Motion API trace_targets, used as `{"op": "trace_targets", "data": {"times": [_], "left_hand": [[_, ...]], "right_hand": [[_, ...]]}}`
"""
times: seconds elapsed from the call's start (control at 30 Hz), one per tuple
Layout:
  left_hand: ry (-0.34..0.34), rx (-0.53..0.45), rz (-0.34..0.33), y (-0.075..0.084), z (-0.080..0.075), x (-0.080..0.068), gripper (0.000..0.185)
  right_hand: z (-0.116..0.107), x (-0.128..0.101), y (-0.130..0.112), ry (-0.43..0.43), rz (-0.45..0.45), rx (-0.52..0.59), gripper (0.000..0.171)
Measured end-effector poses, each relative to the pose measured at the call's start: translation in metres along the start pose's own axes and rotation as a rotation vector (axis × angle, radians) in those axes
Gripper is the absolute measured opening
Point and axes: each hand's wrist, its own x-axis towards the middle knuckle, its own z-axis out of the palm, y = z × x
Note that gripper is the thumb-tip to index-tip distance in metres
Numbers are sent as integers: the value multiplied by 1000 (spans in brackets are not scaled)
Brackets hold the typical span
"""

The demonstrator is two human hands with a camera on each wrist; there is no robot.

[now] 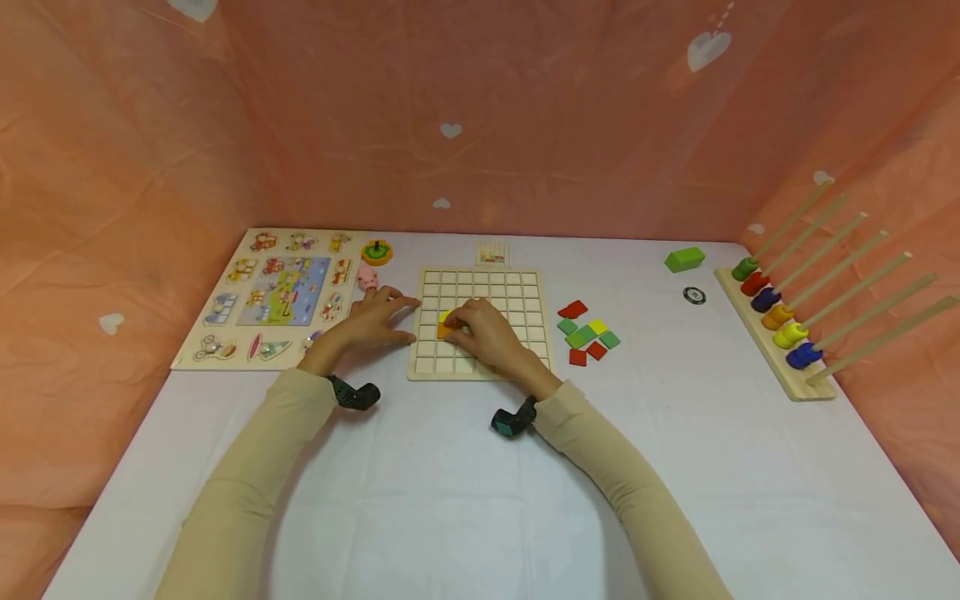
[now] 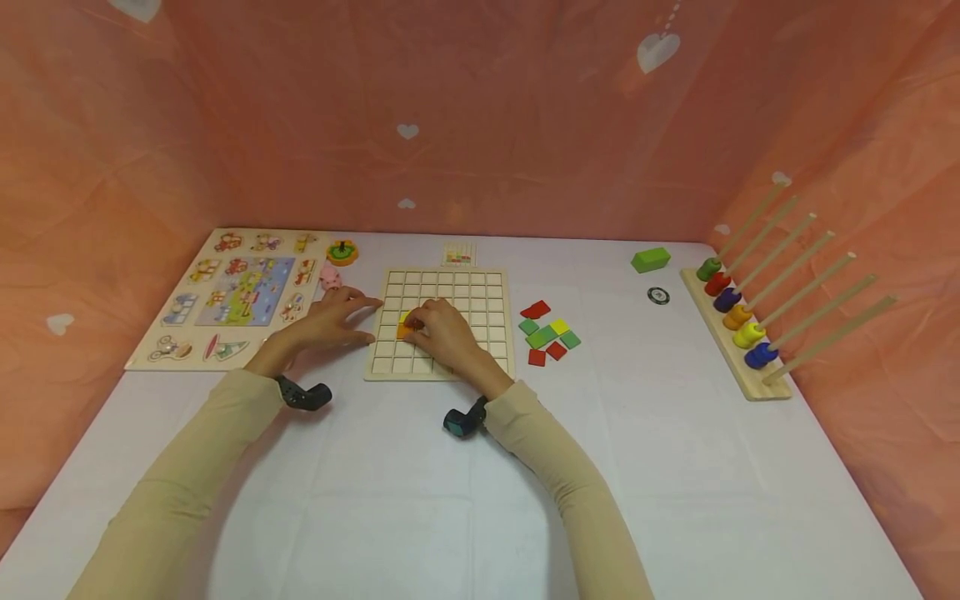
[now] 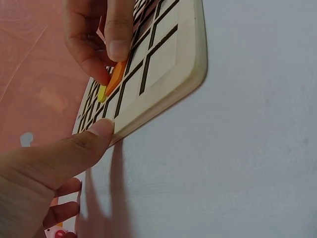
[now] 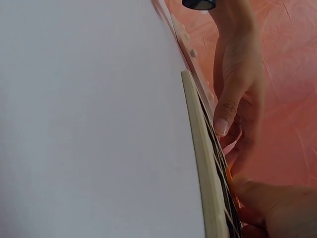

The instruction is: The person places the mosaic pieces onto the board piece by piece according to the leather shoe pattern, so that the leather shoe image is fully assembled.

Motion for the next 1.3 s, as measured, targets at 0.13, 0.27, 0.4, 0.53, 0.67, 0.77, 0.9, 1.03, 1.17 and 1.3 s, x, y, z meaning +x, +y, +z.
{"op": "trace_targets", "data": {"times": [0.13, 0.27, 0.4, 0.53, 0.67, 0.77, 0.9, 1.03, 1.17, 1.3], "left_hand": [[-5, 0, -4, 0, 0, 0, 63], [-9, -5, -14, -1, 0, 0, 63], [-9, -7, -14, -1, 0, 0, 63], [-4, -3, -13, -1, 0, 0, 63], [2, -1, -6, -1, 0, 0, 63], [11, -2, 10, -1, 0, 0, 63], [14, -6, 12, -1, 1, 0, 62], [9, -5, 2, 0, 0, 1, 62], [4, 4, -2, 0, 0, 0, 62], [4, 6, -1, 0, 0, 0, 62]], "right_hand": [[-11, -1, 1, 3, -5, 56, 21], [-29, -5, 10, 29, -1, 120, 21], [-48, -12, 28, 52, -9, 167, 19], [-66, -22, 46, 50, 17, 188, 18], [-84, -36, 62, 13, 78, 189, 17], [-96, -49, 73, -15, 125, 177, 18], [-109, -67, 87, -7, 206, 145, 18], [-116, -83, 99, 16, 312, 122, 22], [-123, -95, 111, 19, 382, 99, 24], [-129, -101, 118, 3, 440, 88, 24]]}}
